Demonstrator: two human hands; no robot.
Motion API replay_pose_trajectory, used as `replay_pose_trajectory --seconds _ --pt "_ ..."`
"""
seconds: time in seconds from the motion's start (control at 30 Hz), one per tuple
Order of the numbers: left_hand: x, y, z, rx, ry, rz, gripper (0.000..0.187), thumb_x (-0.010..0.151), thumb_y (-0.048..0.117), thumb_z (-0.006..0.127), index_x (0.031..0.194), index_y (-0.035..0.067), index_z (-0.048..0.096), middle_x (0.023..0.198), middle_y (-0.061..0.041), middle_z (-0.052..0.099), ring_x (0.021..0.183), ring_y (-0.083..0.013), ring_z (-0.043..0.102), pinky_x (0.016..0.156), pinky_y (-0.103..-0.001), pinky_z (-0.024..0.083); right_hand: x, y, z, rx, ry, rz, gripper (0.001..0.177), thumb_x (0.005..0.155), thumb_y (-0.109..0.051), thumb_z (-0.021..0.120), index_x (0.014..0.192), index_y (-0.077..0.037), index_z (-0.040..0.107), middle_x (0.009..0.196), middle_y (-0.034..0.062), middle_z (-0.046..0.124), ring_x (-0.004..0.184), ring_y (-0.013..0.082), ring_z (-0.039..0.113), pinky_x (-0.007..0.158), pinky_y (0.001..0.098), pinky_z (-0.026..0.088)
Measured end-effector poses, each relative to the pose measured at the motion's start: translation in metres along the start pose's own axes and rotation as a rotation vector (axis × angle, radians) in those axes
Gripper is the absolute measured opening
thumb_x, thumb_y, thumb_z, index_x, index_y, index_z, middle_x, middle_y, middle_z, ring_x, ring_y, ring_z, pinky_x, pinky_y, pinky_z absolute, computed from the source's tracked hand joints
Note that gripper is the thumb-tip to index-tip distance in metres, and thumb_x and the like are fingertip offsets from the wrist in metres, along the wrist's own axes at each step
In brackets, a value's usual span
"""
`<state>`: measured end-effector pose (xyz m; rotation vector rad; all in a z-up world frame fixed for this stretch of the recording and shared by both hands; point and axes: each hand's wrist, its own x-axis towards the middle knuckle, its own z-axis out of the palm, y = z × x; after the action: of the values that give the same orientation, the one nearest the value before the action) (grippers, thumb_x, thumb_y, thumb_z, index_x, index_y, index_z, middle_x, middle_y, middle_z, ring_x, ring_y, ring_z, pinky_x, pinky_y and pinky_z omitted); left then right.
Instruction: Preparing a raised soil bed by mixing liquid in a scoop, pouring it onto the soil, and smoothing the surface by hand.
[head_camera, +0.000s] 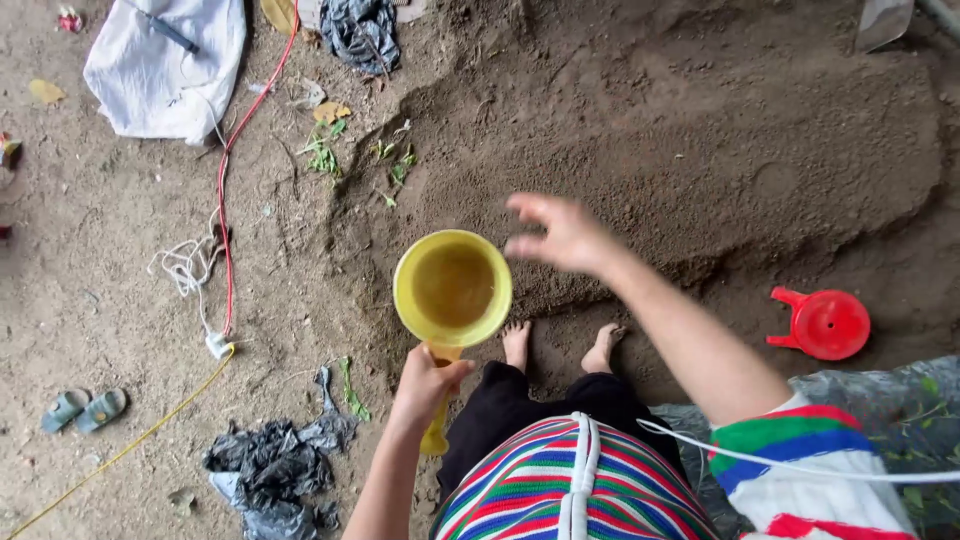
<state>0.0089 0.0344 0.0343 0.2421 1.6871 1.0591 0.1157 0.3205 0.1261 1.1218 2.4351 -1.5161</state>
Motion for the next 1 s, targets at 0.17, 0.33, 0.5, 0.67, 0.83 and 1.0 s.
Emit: replay_pose_trajectory --seconds 0.17,0.33,0.5,0.67,0.83,1.0 --pt "0.019 0.002 0.032 -0.022 -0.156 0.054 0.036 0.075 -0.009 0.080 0.105 -0.017 0.062 0.057 -0.012 0.062 0.044 -0.0173 0.059 0.050 -0.030 0.050 -0.017 0.037 0.040 0.288 -0.186 0.284 0.056 0.097 -0.008 0.062 0.150 -0.001 0.043 0.118 0.0285 0.067 0.088 0.0325 0.073 0.070 0.0391 0.062" --pt "-0.007 0.112 0.042 0.852 -0.077 0.119 0.052 0.077 0.030 0.089 0.117 0.005 0.070 0.093 -0.015 0.076 0.088 -0.0353 0.074 0.079 -0.046 0.058 -0.032 0.073 0.041 0.376 0.088 0.437 0.056 0.089 0.005 0.055 0.145 0.002 0.048 0.102 0.0248 0.070 0.066 0.0259 0.072 0.048 0.0296 0.060" --pt "0.047 0.118 0.076 1.067 0.119 0.657 0.045 0.077 0.008 0.084 0.119 0.008 0.070 0.090 -0.012 0.072 0.083 -0.0322 0.074 0.071 -0.042 0.060 -0.045 0.068 0.033 0.385 0.199 0.423 0.061 0.089 0.007 0.051 0.150 0.005 0.041 0.118 0.0324 0.064 0.062 0.0239 0.071 0.043 0.0247 0.059" --pt "0.179 0.057 0.155 1.484 -0.125 0.692 0.011 0.085 0.019 0.063 0.084 0.023 0.073 0.072 -0.004 0.072 0.072 -0.0319 0.077 0.063 -0.044 0.062 -0.057 0.069 0.022 0.424 0.257 0.403 0.058 0.091 0.006 0.049 0.149 0.006 0.041 0.122 0.0321 0.063 0.077 0.0280 0.073 0.050 0.0254 0.062" --pt "0.189 0.045 0.172 1.469 -0.224 0.691 0.024 0.086 0.005 0.059 0.102 0.015 0.073 0.096 -0.016 0.073 0.083 -0.0392 0.076 0.072 -0.048 0.064 -0.063 0.082 0.021 0.378 0.296 0.396 0.060 0.093 0.009 0.047 0.151 0.007 0.036 0.125 0.0379 0.058 0.053 0.0177 0.064 0.038 0.0190 0.054" --pt "0.146 0.094 0.168 1.436 -0.350 0.685 0.034 0.082 0.013 0.074 0.114 0.010 0.063 0.115 -0.022 0.065 0.091 -0.0484 0.073 0.081 -0.056 0.063 -0.061 0.100 0.022 0.416 0.329 0.331 0.060 0.092 0.009 0.048 0.151 0.006 0.036 0.125 0.0397 0.057 0.053 0.0183 0.065 0.038 0.0192 0.054"
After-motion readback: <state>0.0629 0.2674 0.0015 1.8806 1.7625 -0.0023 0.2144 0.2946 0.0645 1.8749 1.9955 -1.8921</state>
